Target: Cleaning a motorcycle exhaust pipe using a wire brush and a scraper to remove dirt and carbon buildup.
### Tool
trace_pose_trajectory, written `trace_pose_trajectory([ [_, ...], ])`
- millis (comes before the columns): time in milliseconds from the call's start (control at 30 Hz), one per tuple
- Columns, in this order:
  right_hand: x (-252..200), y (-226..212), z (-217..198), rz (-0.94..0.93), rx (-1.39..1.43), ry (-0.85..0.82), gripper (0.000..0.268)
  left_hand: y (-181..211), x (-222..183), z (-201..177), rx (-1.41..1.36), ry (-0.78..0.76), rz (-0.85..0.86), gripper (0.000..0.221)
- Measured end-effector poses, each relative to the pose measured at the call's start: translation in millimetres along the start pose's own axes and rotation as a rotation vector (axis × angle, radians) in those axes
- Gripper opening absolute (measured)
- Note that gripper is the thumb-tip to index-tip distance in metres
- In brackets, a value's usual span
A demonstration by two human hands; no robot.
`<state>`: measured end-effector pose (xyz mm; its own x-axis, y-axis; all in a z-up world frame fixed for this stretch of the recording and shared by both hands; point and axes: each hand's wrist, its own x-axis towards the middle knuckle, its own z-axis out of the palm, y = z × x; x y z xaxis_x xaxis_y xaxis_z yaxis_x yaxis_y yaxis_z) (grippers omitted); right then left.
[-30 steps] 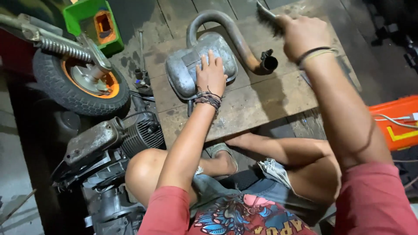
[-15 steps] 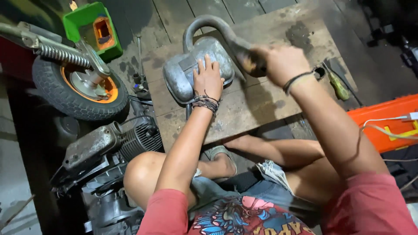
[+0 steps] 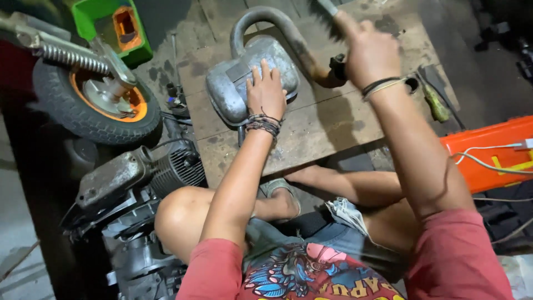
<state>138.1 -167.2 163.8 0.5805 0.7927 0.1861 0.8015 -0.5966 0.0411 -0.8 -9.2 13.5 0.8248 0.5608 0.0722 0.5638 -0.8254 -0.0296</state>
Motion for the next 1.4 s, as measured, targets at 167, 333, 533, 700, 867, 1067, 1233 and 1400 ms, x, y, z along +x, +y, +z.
trace_pose_trajectory([
  [167,-27.5,-8.4,-11.6,-0.111,0.056,-0.019,0.076,-0.7,-9.0,1.7,0.011,0.105,0.009,0.058],
  [333,-20.9,45.8,7.3,0.041,-0.141,0.061,0.078,-1.1,-8.1,-5.9,-0.051,0.039,0.033,0.054],
  [533,-34.9,7.2,9.1,-0.174,0.139,-0.027,0.07,-3.1,-9.2,0.5,0.012,0.095,0.025,0.057],
  [700,-25.8,38.7,5.2,0.035,0.091,0.125,0.077,-4.0,-7.5,-0.8,-0.071,0.065,0.034,0.054],
  [867,-45.4,2.6,-2.8,-0.079,0.195,0.023,0.064,-2.6,-9.8,1.4,-0.055,0.108,0.034,0.054],
  [1067,-27.3,34.5,2.0,0.107,0.085,0.067,0.07,-3.8,-10.0,-1.7,-0.049,0.077,0.021,0.054],
  [1233,-41.9,-0.6,-0.4,-0.045,0.126,0.01,0.061,-1.6,-13.2,-14.8,-0.142,0.049,0.054,0.057],
  [1400,-5.7,41.2,9.9,0.184,0.111,0.013,0.079,-0.7,-9.9,8.8,0.039,0.119,0.034,0.054],
])
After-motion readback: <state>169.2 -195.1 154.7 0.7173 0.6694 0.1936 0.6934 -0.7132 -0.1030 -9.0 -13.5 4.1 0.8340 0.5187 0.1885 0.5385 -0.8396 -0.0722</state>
